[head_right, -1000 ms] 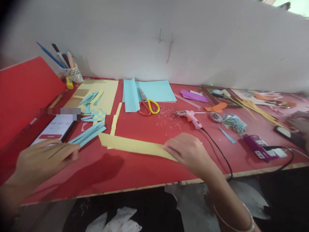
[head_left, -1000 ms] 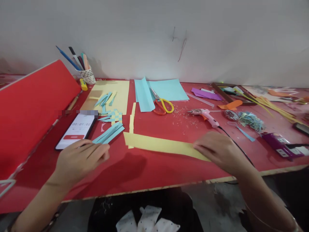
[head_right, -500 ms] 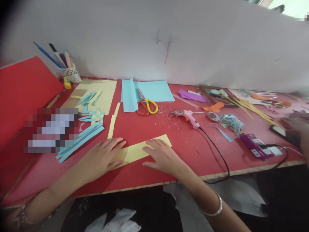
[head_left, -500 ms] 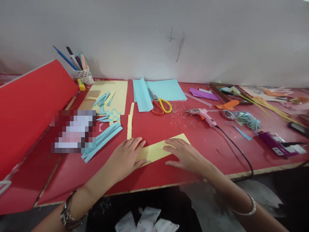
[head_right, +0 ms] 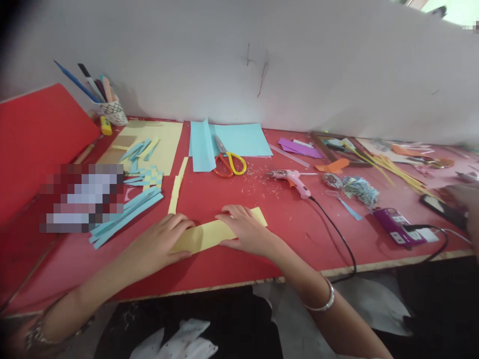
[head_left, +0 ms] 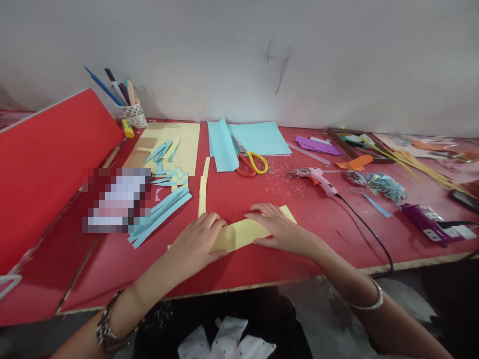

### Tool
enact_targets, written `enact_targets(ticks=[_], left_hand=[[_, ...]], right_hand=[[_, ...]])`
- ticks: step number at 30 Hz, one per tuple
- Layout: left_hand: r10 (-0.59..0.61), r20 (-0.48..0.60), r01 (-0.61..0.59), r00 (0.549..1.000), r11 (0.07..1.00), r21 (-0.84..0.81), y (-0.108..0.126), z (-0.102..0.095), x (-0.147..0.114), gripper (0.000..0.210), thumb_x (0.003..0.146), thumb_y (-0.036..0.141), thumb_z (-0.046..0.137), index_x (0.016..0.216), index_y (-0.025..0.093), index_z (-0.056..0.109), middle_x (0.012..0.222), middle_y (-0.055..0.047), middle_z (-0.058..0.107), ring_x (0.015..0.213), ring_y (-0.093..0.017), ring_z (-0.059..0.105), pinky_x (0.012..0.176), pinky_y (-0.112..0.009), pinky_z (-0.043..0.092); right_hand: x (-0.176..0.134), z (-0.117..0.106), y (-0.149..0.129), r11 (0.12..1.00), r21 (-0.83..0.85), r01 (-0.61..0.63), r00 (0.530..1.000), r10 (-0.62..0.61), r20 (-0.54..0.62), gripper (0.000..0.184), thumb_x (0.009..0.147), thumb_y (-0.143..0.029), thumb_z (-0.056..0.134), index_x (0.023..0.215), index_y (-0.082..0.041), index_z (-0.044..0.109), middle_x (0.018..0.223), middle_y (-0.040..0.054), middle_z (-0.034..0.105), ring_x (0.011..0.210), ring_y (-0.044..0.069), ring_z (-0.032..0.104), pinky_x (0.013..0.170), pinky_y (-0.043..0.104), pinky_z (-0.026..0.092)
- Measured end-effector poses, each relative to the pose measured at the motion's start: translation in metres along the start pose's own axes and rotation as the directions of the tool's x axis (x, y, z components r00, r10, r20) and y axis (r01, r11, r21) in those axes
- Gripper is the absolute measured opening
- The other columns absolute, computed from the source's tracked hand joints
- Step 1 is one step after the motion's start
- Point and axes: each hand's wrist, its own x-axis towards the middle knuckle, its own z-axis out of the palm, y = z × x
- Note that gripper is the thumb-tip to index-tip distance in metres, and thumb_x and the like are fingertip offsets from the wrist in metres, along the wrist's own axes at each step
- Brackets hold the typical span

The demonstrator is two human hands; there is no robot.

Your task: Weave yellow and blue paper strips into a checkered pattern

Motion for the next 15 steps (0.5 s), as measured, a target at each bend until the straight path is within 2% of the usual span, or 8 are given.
enact_targets(ticks=[5, 7, 10, 13, 15], left_hand=[[-0.119, 0.092, 0.120, 0.989, 0.993, -0.010, 0.003, -0.002, -0.001, 0.032, 0.076, 0.030, 0.060, 0.103, 0.015, 0.051, 0.099, -0.008, 0.056, 0.088, -0.021, 0.058, 0.071, -0.030, 0.046], [-0.122, 0.104, 0.123, 0.987, 0.992, -0.007, 0.002, -0.004, 0.002, 0.032, 0.076, 0.030, 0.061, 0.103, 0.016, 0.051, 0.097, -0.007, 0.057, 0.087, -0.021, 0.058, 0.071, -0.029, 0.046], [-0.096, 0.067, 0.097, 0.993, 0.995, -0.015, 0.002, -0.007, 0.008, 0.030, 0.075, 0.030, 0.061, 0.100, 0.014, 0.053, 0.095, -0.008, 0.057, 0.090, -0.024, 0.056, 0.073, -0.033, 0.045], [0.031, -0.012, -0.032, 0.999, 0.991, -0.126, 0.011, 0.001, 0.001, 0.019, 0.083, 0.025, 0.051, 0.100, 0.017, 0.055, 0.098, -0.007, 0.058, 0.092, -0.023, 0.055, 0.076, -0.037, 0.045], [0.261, -0.104, -0.280, 0.960, 0.920, -0.273, 0.025, 0.014, -0.021, 0.022, 0.089, 0.023, 0.039, 0.102, 0.023, 0.056, 0.107, -0.005, 0.057, 0.097, -0.020, 0.053, 0.082, -0.035, 0.045]], right_hand=[[0.003, -0.001, 0.001, 1.000, 0.007, -0.021, 0.998, 0.021, 0.067, 0.043, 0.078, -0.035, 0.056, 0.117, -0.018, 0.050, 0.108, 0.0109, 0.053, 0.099, 0.025, 0.048, 0.085, 0.042, 0.038], [0.004, -0.001, 0.001, 1.000, 0.009, -0.022, 0.999, 0.021, 0.049, 0.042, 0.076, -0.035, 0.058, 0.114, -0.018, 0.051, 0.109, 0.0108, 0.051, 0.101, 0.025, 0.046, 0.086, 0.041, 0.037], [0.006, 0.002, 0.002, 0.999, 0.048, -0.001, 1.000, 0.000, 0.021, 0.038, 0.075, -0.034, 0.059, 0.108, -0.018, 0.052, 0.109, 0.0101, 0.051, 0.101, 0.024, 0.046, 0.088, 0.040, 0.034], [0.008, 0.006, 0.004, 0.993, 0.116, 0.006, 1.000, -0.007, 0.013, 0.027, 0.075, -0.031, 0.058, 0.097, -0.017, 0.051, 0.101, 0.0080, 0.054, 0.094, 0.022, 0.048, 0.084, 0.038, 0.034], [0.009, 0.006, 0.005, 0.987, 0.161, -0.012, 1.000, 0.009, 0.020, 0.020, 0.076, -0.027, 0.056, 0.093, -0.017, 0.050, 0.096, 0.0066, 0.055, 0.089, 0.019, 0.049, 0.081, 0.036, 0.033]])
